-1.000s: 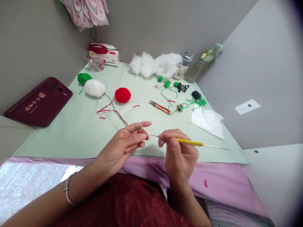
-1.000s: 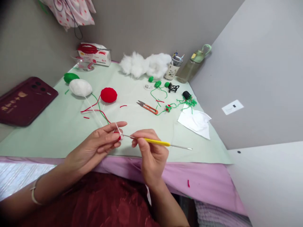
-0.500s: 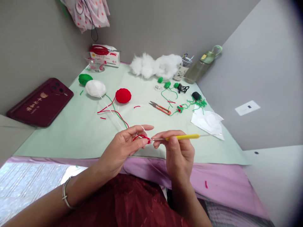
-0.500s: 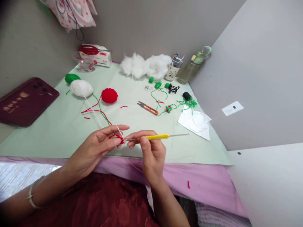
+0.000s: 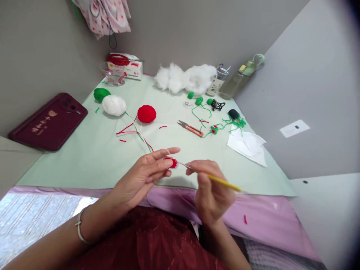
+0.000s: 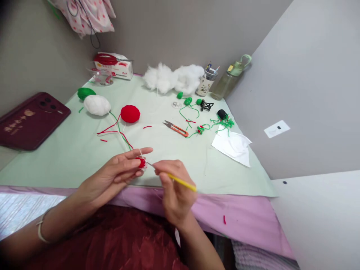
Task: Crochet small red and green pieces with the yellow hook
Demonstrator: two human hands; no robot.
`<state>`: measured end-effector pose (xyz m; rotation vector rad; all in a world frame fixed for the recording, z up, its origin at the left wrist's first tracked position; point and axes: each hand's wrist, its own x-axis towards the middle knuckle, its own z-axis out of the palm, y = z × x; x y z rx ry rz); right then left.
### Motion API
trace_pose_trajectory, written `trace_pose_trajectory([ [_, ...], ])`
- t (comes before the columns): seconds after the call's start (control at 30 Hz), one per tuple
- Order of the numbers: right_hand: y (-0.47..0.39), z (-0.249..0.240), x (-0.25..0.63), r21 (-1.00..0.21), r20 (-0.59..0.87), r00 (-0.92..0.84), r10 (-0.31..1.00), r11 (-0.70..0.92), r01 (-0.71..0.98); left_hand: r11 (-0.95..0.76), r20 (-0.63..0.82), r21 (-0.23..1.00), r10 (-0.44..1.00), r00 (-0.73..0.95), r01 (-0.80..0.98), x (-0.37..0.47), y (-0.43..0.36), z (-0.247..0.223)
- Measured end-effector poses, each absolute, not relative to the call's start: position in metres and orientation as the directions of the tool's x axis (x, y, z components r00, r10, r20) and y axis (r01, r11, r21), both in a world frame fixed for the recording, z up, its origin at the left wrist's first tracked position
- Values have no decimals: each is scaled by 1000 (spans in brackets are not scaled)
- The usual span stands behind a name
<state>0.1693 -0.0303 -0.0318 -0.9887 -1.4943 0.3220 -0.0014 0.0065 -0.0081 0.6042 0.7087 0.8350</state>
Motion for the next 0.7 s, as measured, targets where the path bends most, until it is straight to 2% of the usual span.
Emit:
trace_pose_trajectory([
  [0.07, -27, -27, 168, -823, 567, 195, 800, 540, 175, 494, -288, 738, 846, 448, -459, -2, 7, -7],
  [0.13, -24, -26, 166, -843, 538, 165, 826, 529, 102, 456, -255, 769, 861, 439, -448, 0, 5, -5],
  [0.2, -23, -27, 164, -834, 550, 126, 825, 535, 136, 411, -224, 796, 882, 416, -444, 3, 3, -5],
  [0.3, -27, -32, 162, -774, 612, 108, 783, 565, 287, 361, -191, 809, 908, 373, -463, 6, 0, -6],
  [0.4, -29, -35, 164, -601, 730, 7, 684, 636, 483, 444, -250, 763, 873, 419, -469, 5, 2, -8],
  [0.47, -28, -35, 167, -599, 735, 18, 678, 635, 488, 526, -303, 705, 830, 469, -476, 3, 6, -8],
  [0.53, -24, -32, 170, -738, 655, 150, 741, 583, 339, 555, -319, 666, 816, 483, -498, 1, 9, -8],
  [0.6, -21, -28, 170, -847, 530, 242, 813, 522, 101, 517, -297, 681, 842, 450, -518, 0, 10, -8],
  [0.63, -19, -27, 169, -867, 487, 235, 841, 499, 10, 490, -279, 707, 856, 435, -510, 0, 10, -8],
  [0.7, -18, -26, 167, -876, 466, 176, 867, 481, -50, 437, -246, 769, 876, 415, -466, 1, 8, -8],
])
